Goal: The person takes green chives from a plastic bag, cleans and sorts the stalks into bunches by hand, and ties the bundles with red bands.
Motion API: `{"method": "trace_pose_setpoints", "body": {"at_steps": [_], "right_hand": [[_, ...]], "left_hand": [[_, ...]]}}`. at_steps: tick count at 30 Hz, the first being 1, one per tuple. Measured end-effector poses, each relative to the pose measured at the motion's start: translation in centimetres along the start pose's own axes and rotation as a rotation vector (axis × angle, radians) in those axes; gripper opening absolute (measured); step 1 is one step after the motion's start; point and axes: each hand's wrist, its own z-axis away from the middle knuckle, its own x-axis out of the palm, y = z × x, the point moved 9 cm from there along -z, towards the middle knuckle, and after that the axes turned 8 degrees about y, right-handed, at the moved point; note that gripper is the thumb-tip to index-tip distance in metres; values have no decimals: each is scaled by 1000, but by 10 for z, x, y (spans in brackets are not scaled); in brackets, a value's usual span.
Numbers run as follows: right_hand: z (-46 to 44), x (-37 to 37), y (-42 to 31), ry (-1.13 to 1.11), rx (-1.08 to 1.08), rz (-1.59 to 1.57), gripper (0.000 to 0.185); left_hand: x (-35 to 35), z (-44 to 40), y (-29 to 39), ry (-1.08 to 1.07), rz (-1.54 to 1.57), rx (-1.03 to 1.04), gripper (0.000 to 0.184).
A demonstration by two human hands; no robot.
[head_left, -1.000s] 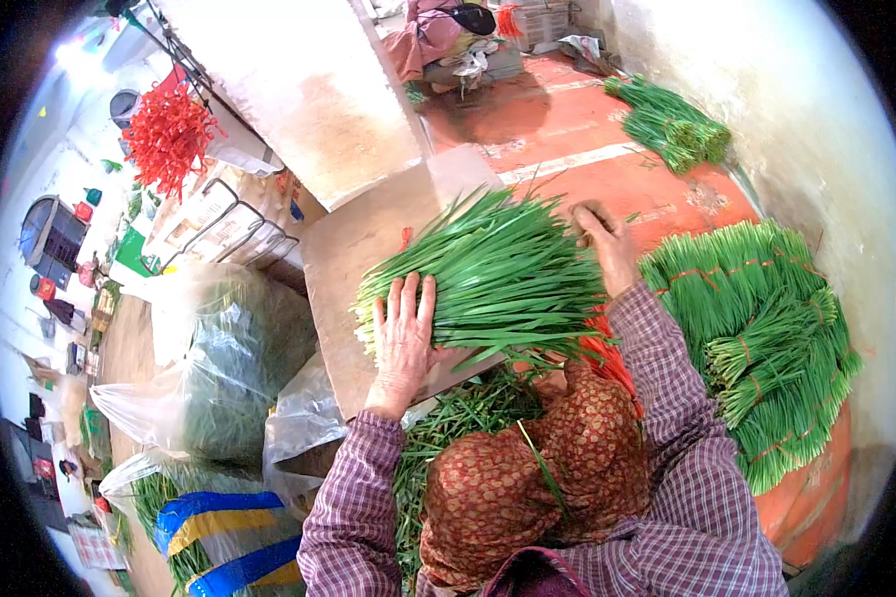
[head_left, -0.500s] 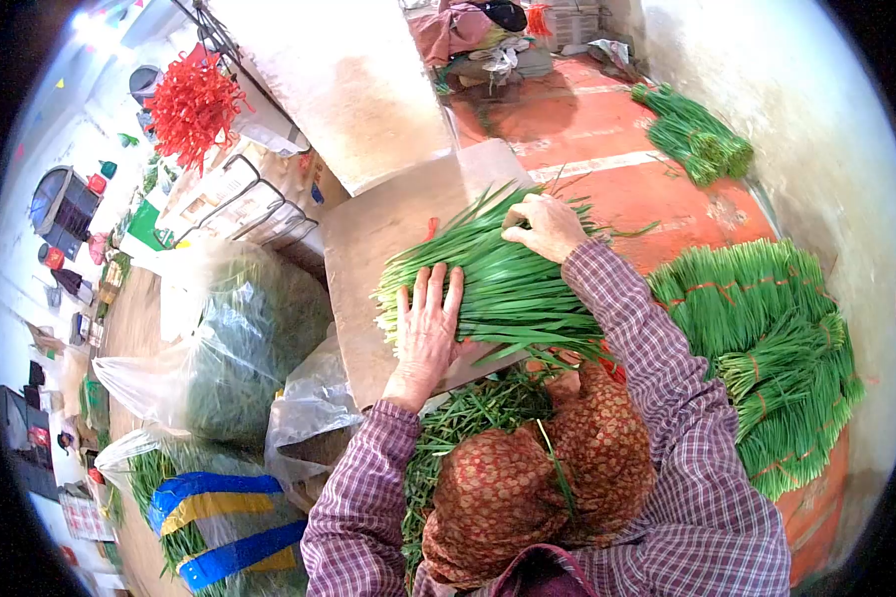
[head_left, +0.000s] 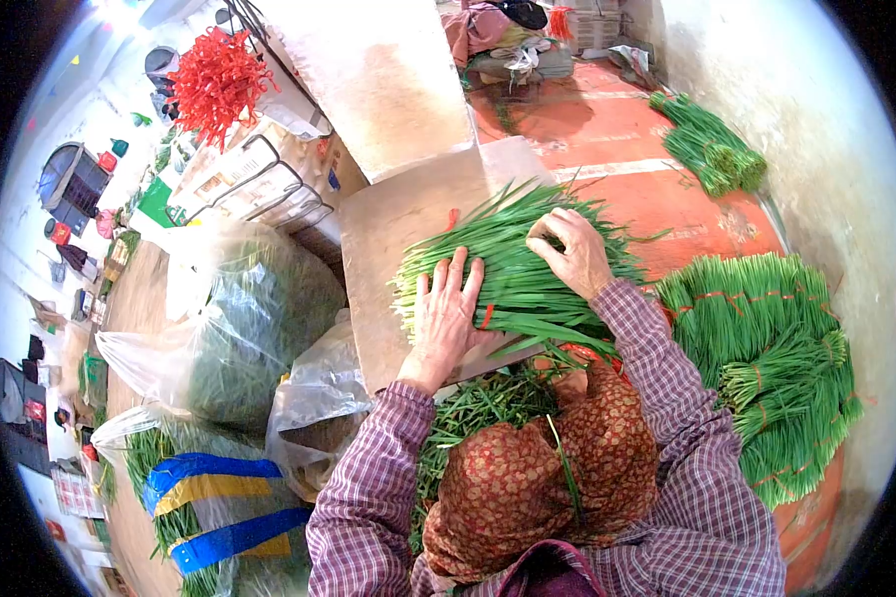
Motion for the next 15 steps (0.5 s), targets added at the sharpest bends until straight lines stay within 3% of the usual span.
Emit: {"method": "trace_pose_setpoints", "body": {"at_steps": [2, 4, 6, 8, 10, 12, 15], "right_hand": [[4, 2, 6, 26, 39, -51, 13], [12, -13, 43, 259, 443, -479, 15], [10, -37, 37, 309, 372, -416, 19], [20, -26, 13, -100, 365, -514, 23], [24, -25, -40, -248, 222, -155, 26], [36, -11, -62, -257, 191, -234, 29], [49, 20, -75, -184, 77, -314, 20]], "left_hand": [[-2, 0, 0, 13, 14, -9, 107], [-1, 0, -2, 0, 8, -6, 107], [-1, 1, -2, -7, -1, -1, 106], [1, 0, -2, -11, -18, -6, 105], [0, 0, -1, 17, -7, -3, 105], [0, 0, -1, -4, -9, -11, 103], [5, 0, -2, 26, -167, 37, 101]]}}
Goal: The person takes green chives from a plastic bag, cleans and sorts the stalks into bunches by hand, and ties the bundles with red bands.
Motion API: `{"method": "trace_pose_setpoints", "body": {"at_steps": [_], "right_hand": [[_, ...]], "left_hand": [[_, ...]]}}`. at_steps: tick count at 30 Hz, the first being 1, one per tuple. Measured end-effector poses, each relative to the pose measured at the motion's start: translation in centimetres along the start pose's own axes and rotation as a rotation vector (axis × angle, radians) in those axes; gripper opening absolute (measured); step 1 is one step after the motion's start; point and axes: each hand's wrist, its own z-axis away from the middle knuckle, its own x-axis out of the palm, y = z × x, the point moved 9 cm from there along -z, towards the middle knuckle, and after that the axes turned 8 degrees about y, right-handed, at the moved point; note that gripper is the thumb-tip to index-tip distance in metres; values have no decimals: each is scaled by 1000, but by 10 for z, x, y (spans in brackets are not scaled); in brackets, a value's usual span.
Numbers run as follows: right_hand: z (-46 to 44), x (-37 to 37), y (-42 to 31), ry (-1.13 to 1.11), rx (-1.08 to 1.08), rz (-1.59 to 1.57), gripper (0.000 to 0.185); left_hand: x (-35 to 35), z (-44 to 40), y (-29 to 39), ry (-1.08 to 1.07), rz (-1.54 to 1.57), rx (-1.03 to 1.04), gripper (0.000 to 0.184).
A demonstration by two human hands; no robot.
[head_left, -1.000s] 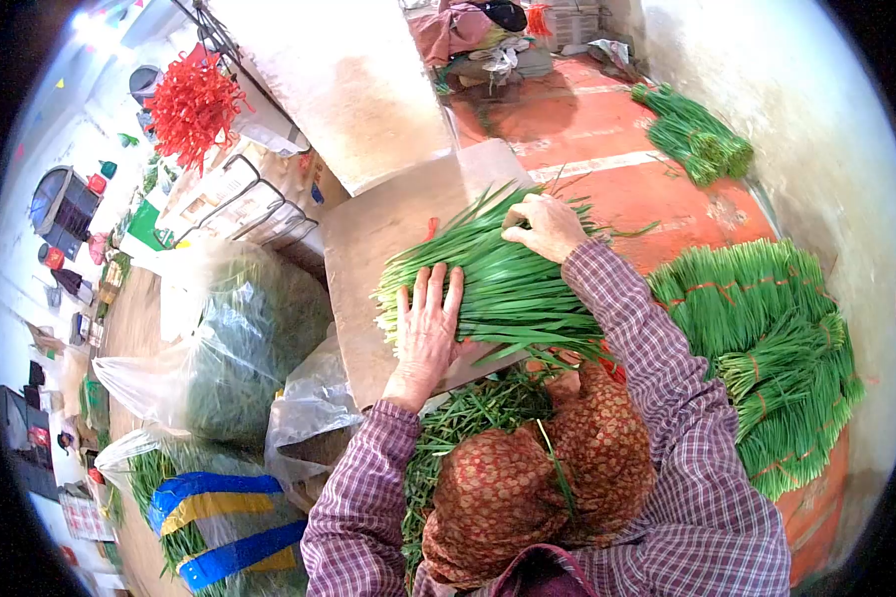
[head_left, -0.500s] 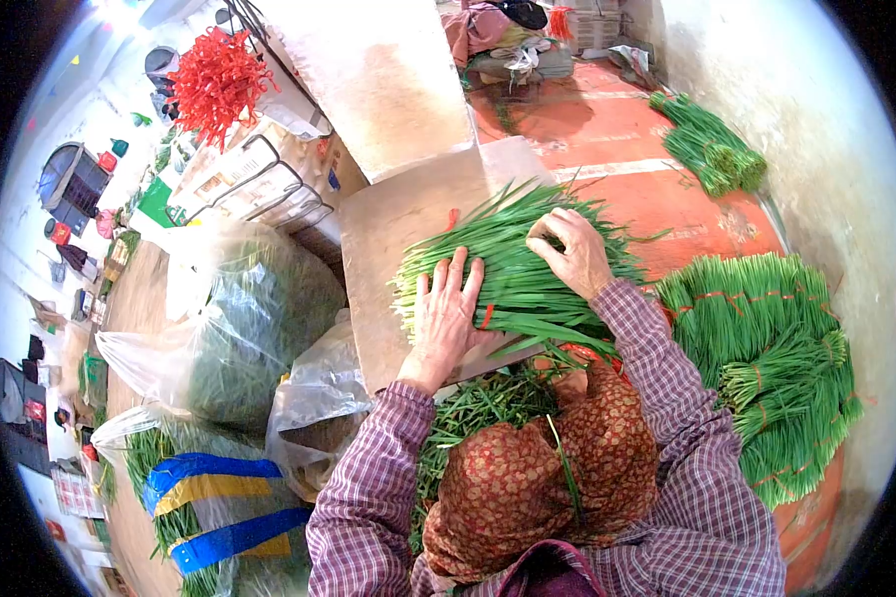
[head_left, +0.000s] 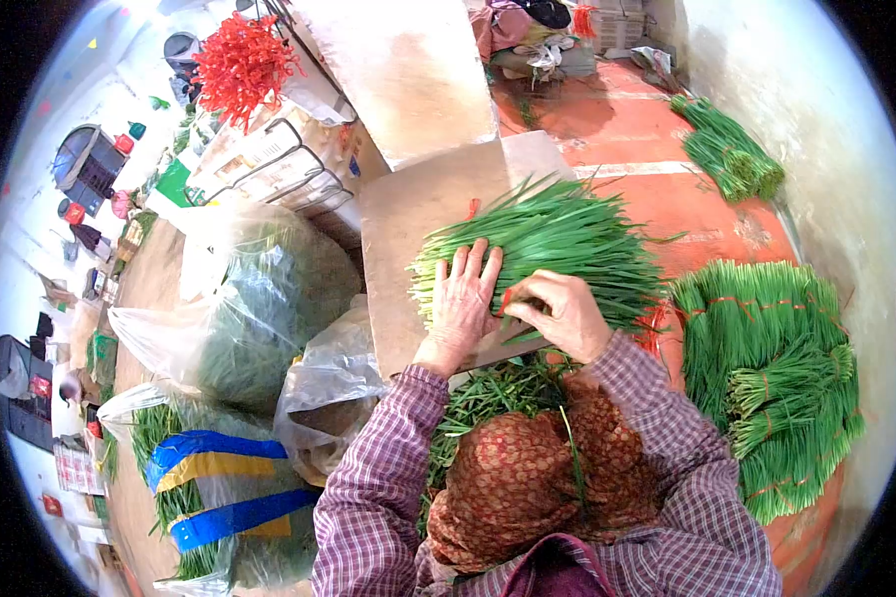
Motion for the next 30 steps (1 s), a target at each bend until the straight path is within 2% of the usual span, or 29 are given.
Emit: {"method": "trace_pose_setpoints", "body": {"at_steps": [3, 6, 13, 15, 17, 19, 21, 22, 23, 25, 26, 27, 28, 30], "right_hand": [[-4, 9, -5, 63, -29, 16, 15], [-14, 0, -18, 154, -202, 267, 16], [-16, -2, -1, 119, -136, 204, 17], [-20, -2, -7, 139, -196, 311, 16], [-31, 5, -14, 164, -355, 414, 15], [-43, 7, -7, 183, -390, 428, 15], [-49, 16, 26, 143, -270, 332, 15], [-49, 22, 39, 114, -246, 266, 14], [-49, 21, 39, 120, -249, 265, 14], [-48, 25, 46, 62, -193, 281, 13], [-47, 24, 43, 95, -221, 246, 11], [-45, 26, 41, 93, -222, 240, 11], [-44, 25, 40, 112, -219, 257, 11], [-43, 24, 39, 143, -229, 273, 11]], "left_hand": [[-4, 0, -1, 22, 129, -37, 101], [-6, -1, -2, 21, 150, -34, 102], [-6, 0, -1, 17, 168, -31, 105], [-6, -1, -2, 6, 159, -40, 107], [-6, -1, -3, 16, 176, -40, 108], [-8, 0, -6, 30, 188, -41, 109], [-9, 1, -17, 29, 437, -141, 111], [-15, 1, -22, 59, 419, -144, 97], [-19, -3, -29, 61, 414, -140, 97], [-16, -17, -59, 29, 826, -315, 70], [-25, -28, -77, 171, 788, -331, 42], [-18, -38, -97, 176, 868, -521, 30], [-17, -50, -110, 218, 809, -545, 24], [21, -75, -128, 72, 637, -547, 29]]}}
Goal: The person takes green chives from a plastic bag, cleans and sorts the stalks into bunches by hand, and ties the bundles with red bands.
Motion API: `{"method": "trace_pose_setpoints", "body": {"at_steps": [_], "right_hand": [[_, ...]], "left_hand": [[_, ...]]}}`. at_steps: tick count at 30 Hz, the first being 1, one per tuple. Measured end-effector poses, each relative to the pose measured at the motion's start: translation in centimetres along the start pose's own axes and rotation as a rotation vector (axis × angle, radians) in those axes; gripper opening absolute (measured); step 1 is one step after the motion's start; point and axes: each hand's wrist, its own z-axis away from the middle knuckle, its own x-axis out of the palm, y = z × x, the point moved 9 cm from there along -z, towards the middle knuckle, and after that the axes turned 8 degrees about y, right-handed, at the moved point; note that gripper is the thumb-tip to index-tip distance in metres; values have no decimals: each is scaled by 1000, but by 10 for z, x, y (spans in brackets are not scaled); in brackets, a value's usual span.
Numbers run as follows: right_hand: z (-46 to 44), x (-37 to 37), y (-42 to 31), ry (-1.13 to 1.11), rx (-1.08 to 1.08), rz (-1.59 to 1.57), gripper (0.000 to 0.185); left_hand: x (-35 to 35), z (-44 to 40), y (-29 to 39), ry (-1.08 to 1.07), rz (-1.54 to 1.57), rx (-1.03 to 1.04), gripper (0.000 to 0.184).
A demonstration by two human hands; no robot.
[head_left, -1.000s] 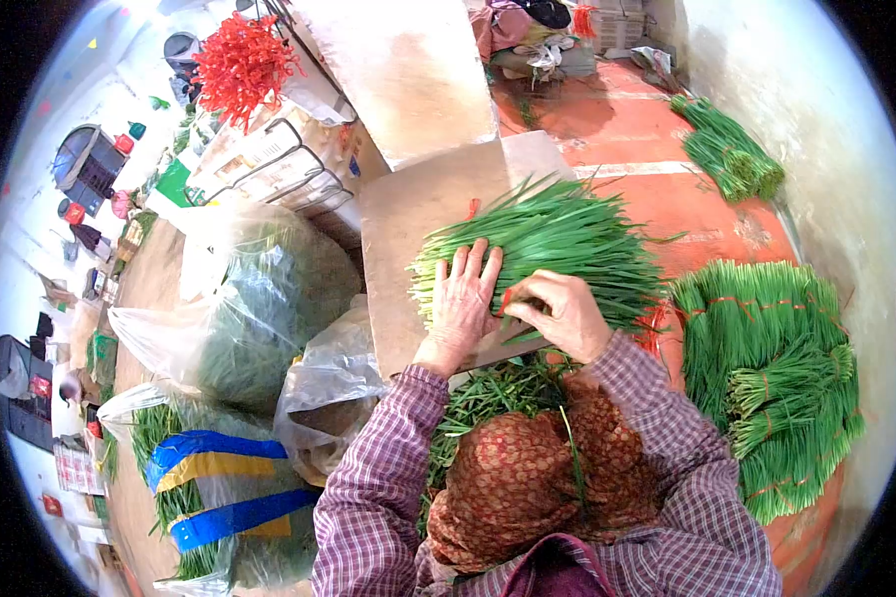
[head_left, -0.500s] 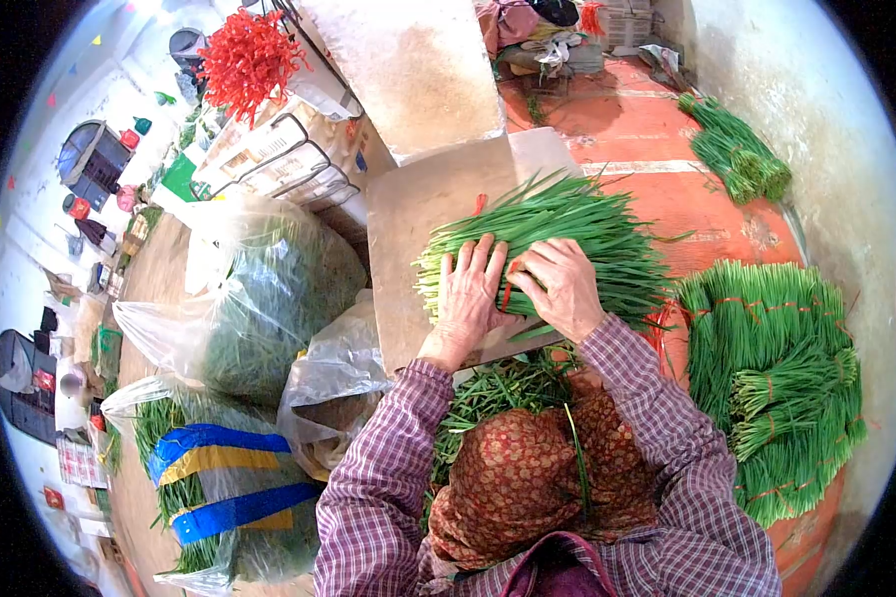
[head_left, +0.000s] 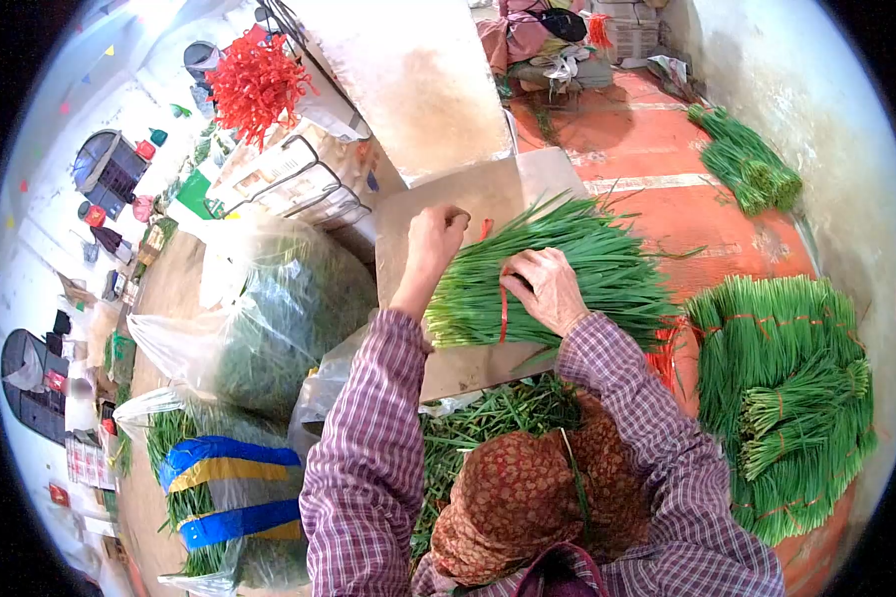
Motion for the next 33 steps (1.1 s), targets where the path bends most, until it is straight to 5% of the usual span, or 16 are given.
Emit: {"method": "trace_pose_setpoints", "body": {"at_steps": [3, 10, 16, 25, 33], "right_hand": [[1, 0, 2, 5, 25, 13, 12], [4, -3, 4, 20, 55, 0, 13], [6, -2, 3, 41, 45, -16, 13], [16, -6, -10, 17, 83, -96, 13], [53, -24, -71, -19, 114, -206, 14]], "left_hand": [[49, -27, -40, -84, -345, -119, 41], [86, -29, -49, -134, -539, -184, 49], [95, -25, -65, -210, -464, -273, 39], [69, 25, -17, -301, 285, -126, 15], [1, 143, 4, -63, 241, -212, 11]]}}
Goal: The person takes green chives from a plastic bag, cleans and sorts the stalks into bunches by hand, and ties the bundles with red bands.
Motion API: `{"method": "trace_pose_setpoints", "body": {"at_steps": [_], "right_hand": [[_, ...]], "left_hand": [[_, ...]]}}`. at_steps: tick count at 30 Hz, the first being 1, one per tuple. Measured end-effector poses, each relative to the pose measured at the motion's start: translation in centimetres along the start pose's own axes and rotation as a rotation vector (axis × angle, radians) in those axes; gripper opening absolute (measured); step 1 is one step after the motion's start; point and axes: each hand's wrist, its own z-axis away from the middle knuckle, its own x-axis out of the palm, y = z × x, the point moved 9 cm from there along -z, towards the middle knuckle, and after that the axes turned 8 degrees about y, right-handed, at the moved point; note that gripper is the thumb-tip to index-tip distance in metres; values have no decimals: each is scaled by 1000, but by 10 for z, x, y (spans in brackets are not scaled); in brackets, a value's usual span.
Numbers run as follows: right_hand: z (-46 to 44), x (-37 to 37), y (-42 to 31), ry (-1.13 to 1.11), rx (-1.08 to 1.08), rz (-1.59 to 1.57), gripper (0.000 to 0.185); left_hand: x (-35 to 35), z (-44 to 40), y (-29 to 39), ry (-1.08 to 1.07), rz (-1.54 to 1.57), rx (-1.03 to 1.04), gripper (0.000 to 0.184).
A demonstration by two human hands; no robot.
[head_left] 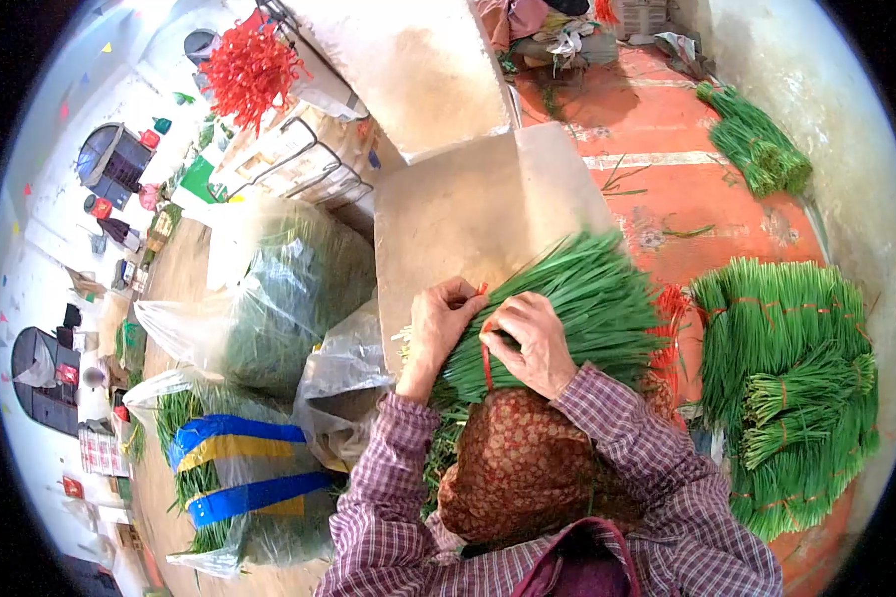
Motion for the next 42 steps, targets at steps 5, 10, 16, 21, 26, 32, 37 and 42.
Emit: {"method": "trace_pose_setpoints", "body": {"at_steps": [5, 10, 16, 21, 26, 32, 37, 42], "right_hand": [[1, 1, 0, -15, 96, 51, 16], [-6, 8, 8, -134, 200, 83, 17], [-9, 18, 15, -237, 275, 156, 20], [-7, 21, 18, -248, 268, 146, 22], [-5, 18, 17, -251, 293, 112, 22], [-3, 14, 10, -216, 260, 85, 19], [-9, -8, -16, -149, 71, 288, 15], [-12, -10, -22, -107, 16, 342, 19]], "left_hand": [[-10, 23, 2, 30, 184, 21, 10], [-12, 32, 5, 11, 109, 12, 8], [-17, 38, 7, 29, 150, 124, 8], [-20, 42, 21, 19, 66, 204, 7], [-23, 50, 31, -8, 19, 307, 12], [-22, 66, 48, -160, -83, 414, 38], [-18, 69, 42, -176, -72, 406, 45], [-17, 68, 40, -174, -70, 399, 45]]}}
